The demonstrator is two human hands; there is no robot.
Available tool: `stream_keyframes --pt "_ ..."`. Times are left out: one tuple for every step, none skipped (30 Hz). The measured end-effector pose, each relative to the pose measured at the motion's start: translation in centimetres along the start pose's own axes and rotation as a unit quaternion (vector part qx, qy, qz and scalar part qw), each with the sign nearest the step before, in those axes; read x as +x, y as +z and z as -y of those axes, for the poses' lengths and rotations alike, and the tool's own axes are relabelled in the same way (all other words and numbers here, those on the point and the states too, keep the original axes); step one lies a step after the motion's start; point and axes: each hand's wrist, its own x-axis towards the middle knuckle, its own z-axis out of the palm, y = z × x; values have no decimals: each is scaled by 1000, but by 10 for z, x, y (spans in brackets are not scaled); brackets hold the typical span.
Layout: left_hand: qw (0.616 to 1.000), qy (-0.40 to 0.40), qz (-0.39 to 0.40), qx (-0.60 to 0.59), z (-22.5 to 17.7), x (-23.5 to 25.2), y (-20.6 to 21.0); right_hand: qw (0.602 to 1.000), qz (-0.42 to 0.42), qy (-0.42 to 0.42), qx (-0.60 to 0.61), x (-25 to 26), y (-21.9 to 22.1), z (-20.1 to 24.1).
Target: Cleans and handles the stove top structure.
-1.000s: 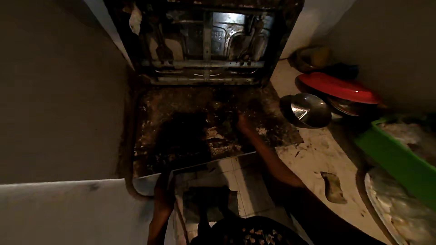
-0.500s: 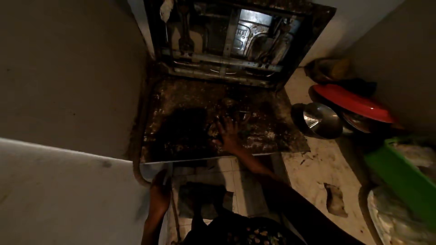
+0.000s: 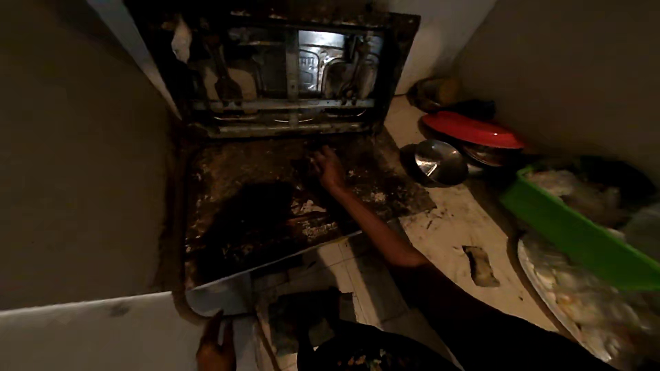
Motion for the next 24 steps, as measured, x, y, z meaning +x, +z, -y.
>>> stream_keyframes --pt "1000 -5 3 -2 -1 2 1 1000 14 5 -17 18 -5 4" --pt "1000 -10 4 -8 -4 3 3 998 56 15 -24 29 -10 7" --pt "1000 -13 4 -20 -8 5 5 993 109 26 -26 33 -13 8" --pt "999 -12 5 -34 -13 8 6 986 161 43 -28 32 -16 7" --pt "999 -8 6 -46 -18 12 7 976 204 71 -19 27 -26 13" --pt "999 -5 9 -52 -22 16 8 971 217 98 -9 20 -38 20" --pt "999 0 14 -50 -25 20 9 975 192 111 -2 9 -42 15" --pt "999 8 20 -41 -26 23 10 981 151 121 11 -3 -45 8" --pt "999 20 28 -33 -27 27 12 984 110 137 28 -15 -49 3" --pt "998 36 38 -23 -26 31 16 984 74 155 37 -26 -53 1" --pt "998 46 51 -11 -25 36 19 984 42 166 50 -36 -54 0" --pt "996 57 63 4 -25 40 24 983 25 172 59 -46 -52 -1" --pt "995 72 71 21 -26 44 29 982 32 179 56 -57 -47 -7" --pt "992 93 75 36 -27 48 34 980 55 185 49 -69 -38 -14" --pt "990 111 77 47 -29 54 40 978 78 189 43 -82 -27 -22" --pt "987 123 82 61 -31 60 46 977 95 190 32 -96 -14 -31" --pt "984 131 91 80 -33 66 53 978 109 178 20 -111 -1 -40" --pt "979 141 102 108 -34 70 59 980 124 156 10 -127 13 -50" --pt "972 153 112 141 -36 73 65 981 140 135 0 -144 24 -55" --pt "966 163 115 168 -40 75 71 982 148 120 0 -159 32 -55" --pt "961 167 115 188 -44 76 75 982 147 118 17 -173 36 -49" --pt "960 165 113 194 -46 75 78 979 143 136 51 -186 39 -42" --pt "966 156 103 177 -48 73 79 968 133 178 117 -198 39 -32" --pt "979 131 81 134 -48 69 79 944 107 233 208 -207 38 -22"
